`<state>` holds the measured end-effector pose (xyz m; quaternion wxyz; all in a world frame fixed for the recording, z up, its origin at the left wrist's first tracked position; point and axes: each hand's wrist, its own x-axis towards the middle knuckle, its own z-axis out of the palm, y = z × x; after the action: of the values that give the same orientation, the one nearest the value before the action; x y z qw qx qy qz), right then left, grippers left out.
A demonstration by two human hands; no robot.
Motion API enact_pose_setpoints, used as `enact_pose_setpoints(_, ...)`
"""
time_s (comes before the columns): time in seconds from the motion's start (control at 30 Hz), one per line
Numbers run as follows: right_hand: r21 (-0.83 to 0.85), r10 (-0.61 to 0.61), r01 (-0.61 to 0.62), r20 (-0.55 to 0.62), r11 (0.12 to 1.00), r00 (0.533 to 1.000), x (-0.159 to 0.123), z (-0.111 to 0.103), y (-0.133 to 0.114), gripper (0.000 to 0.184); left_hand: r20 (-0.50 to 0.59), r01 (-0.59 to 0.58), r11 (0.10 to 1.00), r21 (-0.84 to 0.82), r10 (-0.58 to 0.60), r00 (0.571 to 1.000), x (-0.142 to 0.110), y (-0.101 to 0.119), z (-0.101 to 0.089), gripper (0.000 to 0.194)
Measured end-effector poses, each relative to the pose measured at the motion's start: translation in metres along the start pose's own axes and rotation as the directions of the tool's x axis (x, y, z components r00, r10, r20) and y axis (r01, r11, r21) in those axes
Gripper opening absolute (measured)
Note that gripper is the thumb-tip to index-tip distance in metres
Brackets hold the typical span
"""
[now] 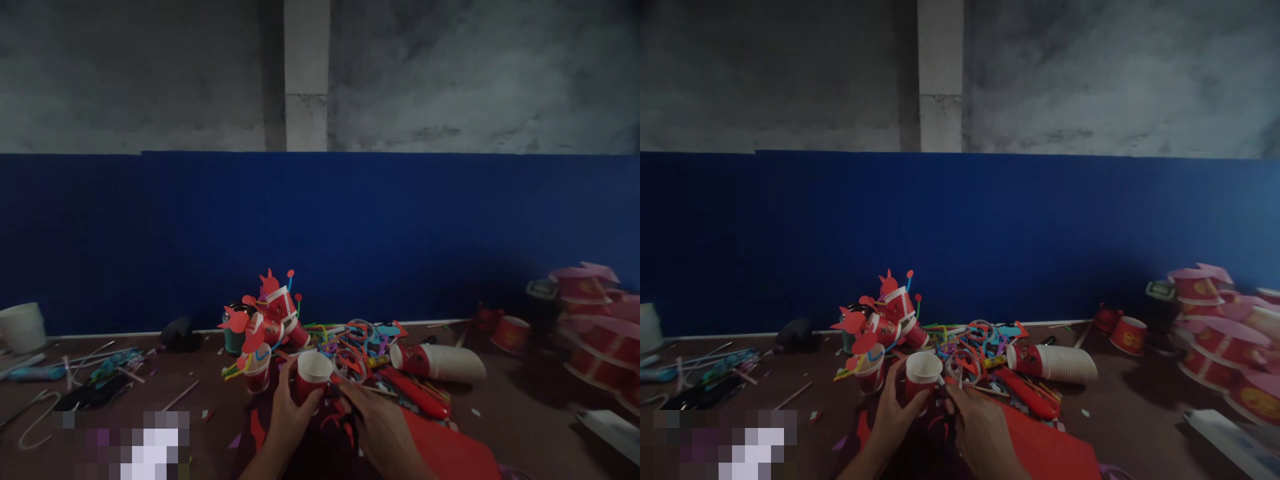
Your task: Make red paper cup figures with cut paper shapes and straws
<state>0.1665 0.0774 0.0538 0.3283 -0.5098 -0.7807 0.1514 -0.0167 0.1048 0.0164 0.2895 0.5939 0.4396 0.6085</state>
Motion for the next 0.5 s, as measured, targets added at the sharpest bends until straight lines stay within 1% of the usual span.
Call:
enact_pose_setpoints(0.03, -0.076, -0.029, 0.029, -0.006, 0.997, 1.0, 0.0, -0.002, 0.0, 0.039, 0.0, 0.006, 1.0, -0.007, -0.006, 1.0, 0.0, -0.001, 0.0, 0.056)
enact_pose_setpoints(0.07, -0.11, -0.05, 0.048, -0.01, 0.993, 0.999, 0.0, -0.002, 0.0, 0.04, 0.0, 0.006, 1.0, -0.011, -0.006, 1.0, -0.001, -0.001, 0.0, 0.057)
enact_pose_setpoints(0.1, -0.092, -0.059, 0.058, -0.009, 0.994, 0.998, 0.001, -0.001, 0.0, 0.038, -0.005, 0.002, 1.0, -0.011, -0.002, 1.0, -0.001, -0.002, 0.0, 0.057)
enact_pose_setpoints(0.17, 0.042, -0.036, 0.036, 0.008, 0.998, 0.999, 0.002, 0.005, 0.002, 0.029, -0.016, -0.006, 1.0, -0.008, 0.006, 1.0, -0.001, -0.004, 0.0, 0.058)
enact_pose_setpoints(0.2, 0.134, 0.015, -0.018, 0.021, 0.991, 1.0, 0.003, 0.009, 0.002, 0.027, -0.02, -0.012, 1.0, -0.01, 0.012, 1.0, -0.001, -0.005, 0.001, 0.058)
enact_pose_setpoints(0.23, 0.231, 0.093, -0.102, 0.051, 0.968, 0.994, 0.003, 0.012, 0.002, 0.028, -0.02, -0.018, 1.0, -0.014, 0.018, 1.0, -0.001, -0.006, 0.001, 0.059)
enact_pose_setpoints(0.27, 0.325, 0.185, -0.21, 0.108, 0.922, 0.977, 0.004, 0.014, 0.001, 0.03, -0.02, -0.023, 1.0, -0.021, 0.022, 1.0, -0.001, -0.007, 0.002, 0.059)
enact_pose_setpoints(0.3, 0.414, 0.272, -0.327, 0.188, 0.849, 0.944, 0.004, 0.016, 0.0, 0.033, -0.016, -0.026, 0.999, -0.029, 0.026, 1.0, -0.001, -0.007, 0.002, 0.059)
enact_pose_setpoints(0.33, 0.499, 0.337, -0.436, 0.28, 0.749, 0.899, 0.004, 0.015, -0.001, 0.035, -0.013, -0.028, 0.999, -0.038, 0.027, 1.0, -0.001, -0.008, 0.003, 0.058)
enact_pose_setpoints(0.37, 0.578, 0.367, -0.527, 0.379, 0.623, 0.85, 0.005, 0.014, -0.003, 0.035, -0.009, -0.028, 0.999, -0.045, 0.028, 1.0, 0.0, -0.008, 0.004, 0.058)
enact_pose_setpoints(0.43, 0.695, 0.341, -0.64, 0.544, 0.328, 0.766, 0.005, 0.008, -0.005, 0.029, -0.009, -0.034, 0.998, -0.052, 0.033, 0.999, 0.0, -0.009, 0.005, 0.057)
enact_pose_setpoints(0.47, 0.716, 0.312, -0.674, 0.608, 0.181, 0.73, 0.005, 0.005, -0.006, 0.025, -0.012, -0.043, 0.997, -0.056, 0.043, 0.999, 0.0, -0.009, 0.006, 0.058)
enact_pose_setpoints(0.5, 0.715, 0.283, -0.697, 0.658, 0.056, 0.698, 0.005, 0.003, -0.006, 0.02, -0.017, -0.056, 0.997, -0.057, 0.055, 0.998, 0.001, -0.008, 0.006, 0.058)
